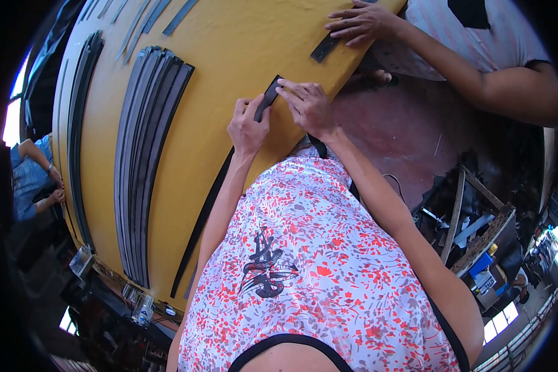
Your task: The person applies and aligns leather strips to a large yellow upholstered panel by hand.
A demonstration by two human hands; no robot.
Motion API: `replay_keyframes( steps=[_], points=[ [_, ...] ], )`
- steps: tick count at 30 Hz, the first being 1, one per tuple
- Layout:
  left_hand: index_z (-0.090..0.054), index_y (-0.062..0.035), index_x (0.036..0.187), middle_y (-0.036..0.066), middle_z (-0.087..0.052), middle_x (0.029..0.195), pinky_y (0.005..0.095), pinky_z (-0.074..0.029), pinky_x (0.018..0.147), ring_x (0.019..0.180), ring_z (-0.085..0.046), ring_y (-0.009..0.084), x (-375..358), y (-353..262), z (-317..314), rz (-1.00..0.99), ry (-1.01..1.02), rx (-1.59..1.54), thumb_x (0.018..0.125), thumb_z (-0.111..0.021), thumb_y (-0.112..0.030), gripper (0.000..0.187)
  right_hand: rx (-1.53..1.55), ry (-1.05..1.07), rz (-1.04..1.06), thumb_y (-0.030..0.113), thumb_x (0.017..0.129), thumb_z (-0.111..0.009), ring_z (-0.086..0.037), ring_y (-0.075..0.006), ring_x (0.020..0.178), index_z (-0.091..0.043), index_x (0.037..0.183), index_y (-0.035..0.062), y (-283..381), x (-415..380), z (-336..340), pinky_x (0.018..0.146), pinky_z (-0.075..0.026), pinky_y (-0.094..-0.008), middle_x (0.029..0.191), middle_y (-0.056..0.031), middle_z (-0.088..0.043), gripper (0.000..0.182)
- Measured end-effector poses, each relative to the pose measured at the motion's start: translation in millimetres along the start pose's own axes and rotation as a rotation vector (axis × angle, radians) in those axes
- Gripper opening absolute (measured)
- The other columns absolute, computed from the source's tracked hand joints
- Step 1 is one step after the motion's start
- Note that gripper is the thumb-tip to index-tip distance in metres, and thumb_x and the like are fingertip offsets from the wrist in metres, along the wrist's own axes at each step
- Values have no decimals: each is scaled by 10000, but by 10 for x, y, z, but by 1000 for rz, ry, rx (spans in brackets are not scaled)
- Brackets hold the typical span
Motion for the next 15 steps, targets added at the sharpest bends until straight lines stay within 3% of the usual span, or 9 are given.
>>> replay_keyframes(
  steps=[15],
  points=[
    [-730, -128, 1082, 82, -659, 965, 375, -561, 656, 779, -689, 266, 0, 0, 5, -1, 6, 4, 764, -789, -166, 325, 1, 16, 7, 92, 843, -641, -573, -185, 1063, -684, 1198, 124, 13, 7, -37, 954, -417, -355, 1320, 34, -624, 358]
  ],
)
Point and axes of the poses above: each hand's wrist, its own x-axis towards the middle knuckle, its own z-axis out of the back of the hand, y = z × x, the point moved 7 cm from there along x, towards the middle knuckle
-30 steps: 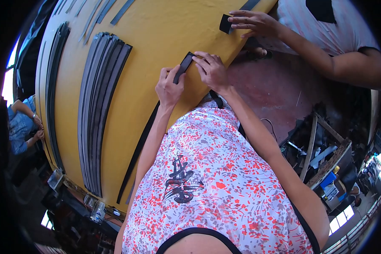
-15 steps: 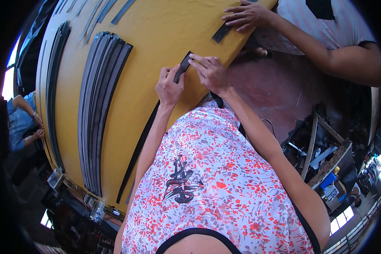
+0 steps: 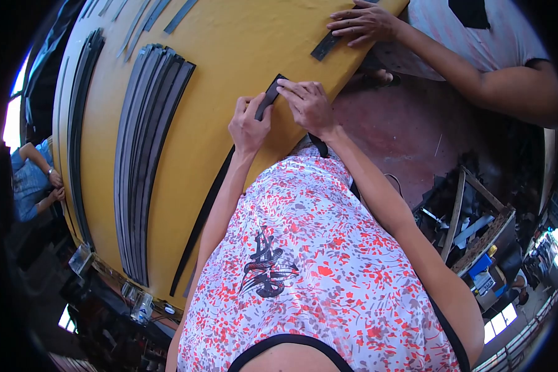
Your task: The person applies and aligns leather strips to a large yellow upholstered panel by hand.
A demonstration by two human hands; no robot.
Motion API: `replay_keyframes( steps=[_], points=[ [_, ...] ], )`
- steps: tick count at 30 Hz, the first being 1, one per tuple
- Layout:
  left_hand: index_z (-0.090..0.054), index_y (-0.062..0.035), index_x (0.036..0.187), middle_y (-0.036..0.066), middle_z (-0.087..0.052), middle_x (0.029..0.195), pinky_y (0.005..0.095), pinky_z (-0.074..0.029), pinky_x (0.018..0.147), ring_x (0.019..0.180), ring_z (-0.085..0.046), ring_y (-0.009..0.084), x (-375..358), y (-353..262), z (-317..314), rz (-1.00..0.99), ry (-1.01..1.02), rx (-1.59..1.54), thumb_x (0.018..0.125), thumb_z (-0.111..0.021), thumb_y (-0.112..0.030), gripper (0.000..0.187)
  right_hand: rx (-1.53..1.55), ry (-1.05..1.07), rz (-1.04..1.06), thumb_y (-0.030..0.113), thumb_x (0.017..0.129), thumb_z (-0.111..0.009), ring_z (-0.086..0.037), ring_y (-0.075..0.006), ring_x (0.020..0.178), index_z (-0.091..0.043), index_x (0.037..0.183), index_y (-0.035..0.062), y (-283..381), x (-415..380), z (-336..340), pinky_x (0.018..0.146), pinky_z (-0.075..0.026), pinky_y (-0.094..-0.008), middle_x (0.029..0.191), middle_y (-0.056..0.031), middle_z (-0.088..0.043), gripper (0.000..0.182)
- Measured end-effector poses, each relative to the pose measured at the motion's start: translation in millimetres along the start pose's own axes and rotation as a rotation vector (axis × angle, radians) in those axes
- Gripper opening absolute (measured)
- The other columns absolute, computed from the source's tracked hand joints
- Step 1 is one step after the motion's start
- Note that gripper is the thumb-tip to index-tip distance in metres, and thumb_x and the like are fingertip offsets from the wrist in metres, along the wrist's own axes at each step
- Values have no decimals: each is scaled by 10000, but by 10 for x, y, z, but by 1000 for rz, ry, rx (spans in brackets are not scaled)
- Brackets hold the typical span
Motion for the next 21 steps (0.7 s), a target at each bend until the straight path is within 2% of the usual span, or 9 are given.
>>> replay_keyframes(
  steps=[14, 17, 21],
  points=[
    [-711, -121, 1106, 94, -647, 988, 383, -558, 655, 783, -687, 277, 11, 19, -8, 3, 20, 1, 778, -774, -161, 336, -47, -13, 21, 81, 825, -647, -561, -190, 1037, -681, 1192, 134, 7, 4, -66, 936, -405, -360, 1327, 32, -608, 372],
    [-692, -120, 1143, 68, -629, 980, 378, -547, 608, 752, -676, 258, -12, 19, 17, -43, 36, -5, 807, -733, -165, 342, -45, -15, 22, 78, 820, -648, -559, -184, 1013, -684, 1176, 130, -10, 31, -66, 922, -406, -356, 1320, 40, -611, 362],
    [-663, -121, 1191, 89, -623, 990, 412, -548, 642, 780, -677, 298, -36, 12, 112, 1, 155, 57, 814, -724, -187, 387, -57, -18, 11, 72, 819, -651, -565, -179, 1000, -694, 1164, 136, -16, 55, -79, 916, -412, -346, 1305, 51, -623, 353]
  ],
)
Point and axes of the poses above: each hand's wrist, its own x-axis towards the middle knuckle, its own z-axis out of the back of the hand, y = z × x, the point moved 7 cm from there along x, towards the middle knuckle
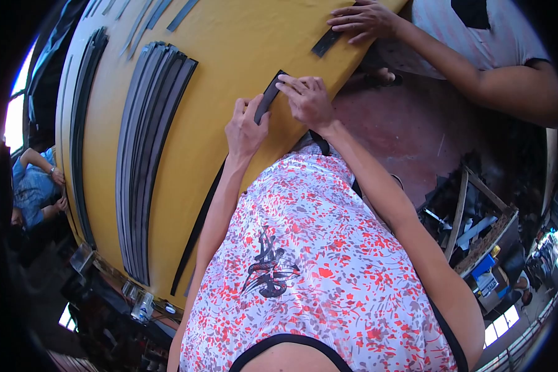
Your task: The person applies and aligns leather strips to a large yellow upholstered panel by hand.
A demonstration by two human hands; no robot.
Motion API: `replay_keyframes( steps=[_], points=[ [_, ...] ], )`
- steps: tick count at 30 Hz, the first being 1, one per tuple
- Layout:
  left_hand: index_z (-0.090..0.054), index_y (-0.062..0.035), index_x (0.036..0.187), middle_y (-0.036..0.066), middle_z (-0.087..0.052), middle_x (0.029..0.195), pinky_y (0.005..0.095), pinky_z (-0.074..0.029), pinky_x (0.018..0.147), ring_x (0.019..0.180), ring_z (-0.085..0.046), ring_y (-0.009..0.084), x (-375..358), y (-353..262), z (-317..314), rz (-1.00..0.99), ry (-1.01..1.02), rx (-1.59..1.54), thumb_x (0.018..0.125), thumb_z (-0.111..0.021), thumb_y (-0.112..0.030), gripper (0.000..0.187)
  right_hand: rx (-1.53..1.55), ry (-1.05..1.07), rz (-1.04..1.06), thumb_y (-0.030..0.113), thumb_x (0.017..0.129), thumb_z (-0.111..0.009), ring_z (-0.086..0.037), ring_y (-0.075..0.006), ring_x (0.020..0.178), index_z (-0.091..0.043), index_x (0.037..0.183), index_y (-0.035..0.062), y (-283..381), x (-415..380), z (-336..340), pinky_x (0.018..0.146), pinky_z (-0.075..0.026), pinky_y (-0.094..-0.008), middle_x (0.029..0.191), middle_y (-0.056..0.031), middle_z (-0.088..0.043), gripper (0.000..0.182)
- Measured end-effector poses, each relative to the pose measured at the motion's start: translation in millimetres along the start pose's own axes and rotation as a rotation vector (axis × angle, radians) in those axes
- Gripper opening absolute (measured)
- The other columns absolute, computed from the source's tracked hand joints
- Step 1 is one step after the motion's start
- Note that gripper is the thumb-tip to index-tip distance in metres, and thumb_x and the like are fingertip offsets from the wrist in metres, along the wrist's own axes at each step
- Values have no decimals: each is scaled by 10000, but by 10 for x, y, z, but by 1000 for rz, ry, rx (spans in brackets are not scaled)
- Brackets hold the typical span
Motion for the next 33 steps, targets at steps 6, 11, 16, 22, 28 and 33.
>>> replay_keyframes(
  steps=[6, 11, 16, 22, 28, 33],
  points=[
    [-672, -115, 1186, 112, -653, 866, 393, -532, 672, 763, -658, 276, -168, 264, 104, 37, 91, -1, 798, -766, -228, 414, -5, -36, 8, 72, 805, -662, -561, -179, 993, -696, 1148, 139, -62, 20, -35, 903, -409, -353, 1274, 55, -632, 351],
    [-668, -109, 1214, 94, -610, 716, 338, -491, 624, 645, -598, 214, -388, 432, 254, 169, 212, -140, 792, -790, -219, 453, -3, -34, 2, 72, 805, -665, -567, -173, 973, -706, 1127, 138, -180, 51, -77, 893, -411, -345, 1267, 64, -634, 331],
    [-671, -114, 1232, 79, -589, 710, 323, -483, 620, 629, -571, 181, -594, 588, 386, 206, 239, -162, 791, -806, -205, 470, -20, -40, 4, 76, 811, -672, -575, -169, 960, -714, 1114, 160, -317, 91, -111, 875, -429, -340, 1252, 75, -643, 318],
    [-680, -118, 1227, 93, -669, 809, 349, -512, 651, 690, -639, 203, -688, 558, 467, 33, 54, -180, 796, -801, -174, 451, -8, -30, -10, 113, 843, -678, -583, -179, 952, -712, 1094, 156, -464, 163, -74, 873, -436, -339, 1221, 61, -656, 257],
    [-685, -159, 1220, 69, -661, 858, 344, -523, 624, 704, -643, 237, -672, 524, 330, 78, 75, -47, 775, -799, -165, 459, 8, -35, -14, 136, 862, -678, -580, -198, 931, -708, 1107, 171, -597, 220, -41, 865, -434, -343, 1183, 49, -659, 249],
    [-690, -180, 1228, 61, -667, 876, 340, -535, 635, 717, -657, 236, -652, 497, 274, 25, 11, -76, 771, -800, -168, 470, -39, 20, -21, 163, 869, -681, -564, -195, 923, -695, 1197, 246, -611, 220, -25, 861, -418, -347, 1194, 45, -617, 338]
  ],
)
Point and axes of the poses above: each hand's wrist, its own x-axis towards the middle knuckle, its own z-axis out of the back of the hand, y = z × x, the point moved 7 cm from there along x, towards the middle knuckle
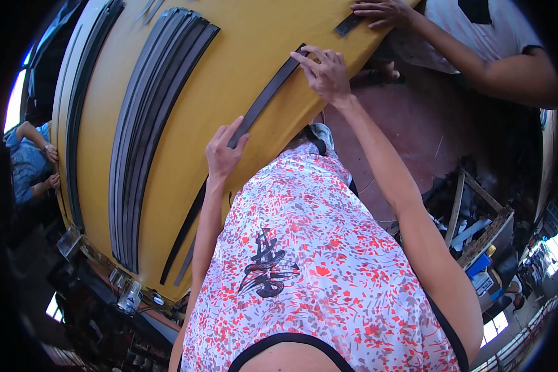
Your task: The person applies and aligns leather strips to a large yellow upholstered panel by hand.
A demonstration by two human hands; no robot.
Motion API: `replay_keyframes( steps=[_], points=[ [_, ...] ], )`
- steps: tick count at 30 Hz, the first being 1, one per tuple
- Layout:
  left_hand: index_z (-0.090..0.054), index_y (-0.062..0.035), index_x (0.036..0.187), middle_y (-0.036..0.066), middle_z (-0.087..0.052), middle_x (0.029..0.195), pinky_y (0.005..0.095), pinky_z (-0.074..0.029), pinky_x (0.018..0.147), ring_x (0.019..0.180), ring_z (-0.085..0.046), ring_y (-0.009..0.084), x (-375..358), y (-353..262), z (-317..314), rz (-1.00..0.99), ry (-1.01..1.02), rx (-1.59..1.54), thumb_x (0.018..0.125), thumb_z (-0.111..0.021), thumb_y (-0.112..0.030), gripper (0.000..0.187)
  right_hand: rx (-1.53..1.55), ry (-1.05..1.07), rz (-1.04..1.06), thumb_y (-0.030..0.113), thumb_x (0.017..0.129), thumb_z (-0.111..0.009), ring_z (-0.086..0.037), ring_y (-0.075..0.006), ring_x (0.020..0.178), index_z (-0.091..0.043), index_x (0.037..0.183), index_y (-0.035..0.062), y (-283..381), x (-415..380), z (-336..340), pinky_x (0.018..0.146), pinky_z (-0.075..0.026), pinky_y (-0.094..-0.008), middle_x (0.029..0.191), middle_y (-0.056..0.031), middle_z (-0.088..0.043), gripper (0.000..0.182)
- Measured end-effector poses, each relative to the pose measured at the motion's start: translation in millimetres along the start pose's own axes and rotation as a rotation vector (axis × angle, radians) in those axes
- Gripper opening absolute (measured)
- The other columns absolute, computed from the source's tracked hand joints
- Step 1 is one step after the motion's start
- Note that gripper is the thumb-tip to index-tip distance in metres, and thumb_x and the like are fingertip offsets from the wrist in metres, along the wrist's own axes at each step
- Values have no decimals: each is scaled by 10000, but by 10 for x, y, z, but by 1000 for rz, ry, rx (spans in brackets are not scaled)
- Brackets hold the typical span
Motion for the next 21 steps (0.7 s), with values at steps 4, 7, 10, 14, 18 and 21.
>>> replay_keyframes(
  steps=[4, 7, 10, 14, 18, 21],
  points=[
    [-694, -156, 1223, 105, -695, 919, 347, -542, 700, 785, -684, 263, 33, -31, -20, 33, 29, -28, 783, -799, -140, 452, -60, 67, 39, 174, 880, -672, -555, -186, 940, -675, 1255, 291, -26, 49, 2, 859, -403, -352, 1210, 37, -577, 392],
    [-693, -203, 1234, 52, -680, 891, 340, -551, 652, 743, -678, 235, 49, -26, -39, -11, -14, -14, 769, -801, -177, 478, -62, 77, 64, 171, 881, -671, -560, -188, 946, -681, 1243, 285, -40, 62, 2, 865, -402, -356, 1203, 27, -576, 379],
    [-690, -165, 1235, 104, -696, 922, 351, -544, 706, 793, -687, 265, 48, -6, -57, 36, 35, -14, 789, -798, -149, 459, -32, 98, 52, 180, 878, -678, -571, -192, 949, -690, 1222, 282, -74, 88, -22, 868, -406, -361, 1192, 20, -580, 359],
    [-689, -162, 1236, 105, -696, 921, 353, -544, 708, 793, -686, 268, 62, -30, -48, 29, 29, 1, 791, -795, -148, 457, -2, 107, 34, 190, 874, -685, -584, -197, 948, -702, 1195, 276, -100, 125, -20, 867, -411, -367, 1174, 14, -586, 332],
    [-689, -155, 1235, 106, -695, 920, 354, -544, 709, 790, -685, 270, 57, -36, -44, 39, 22, -15, 791, -793, -143, 456, -11, 51, 87, 207, 880, -693, -567, -159, 844, -721, 1171, 233, -63, 155, 50, 819, -415, -337, 1129, 27, -585, 293],
    [-690, -151, 1231, 107, -695, 919, 353, -544, 709, 789, -684, 269, 49, -39, -52, 38, 18, -12, 789, -792, -141, 454, -4, 71, 66, 209, 874, -695, -579, -175, 890, -715, 1175, 253, -80, 134, 36, 829, -417, -349, 1137, 22, -589, 306]
  ],
)
Point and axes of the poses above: each hand's wrist, its own x-axis towards the middle knuckle, its own z-axis out of the back of the hand, y = z × x, the point moved 7 cm from there along x, towards the middle knuckle
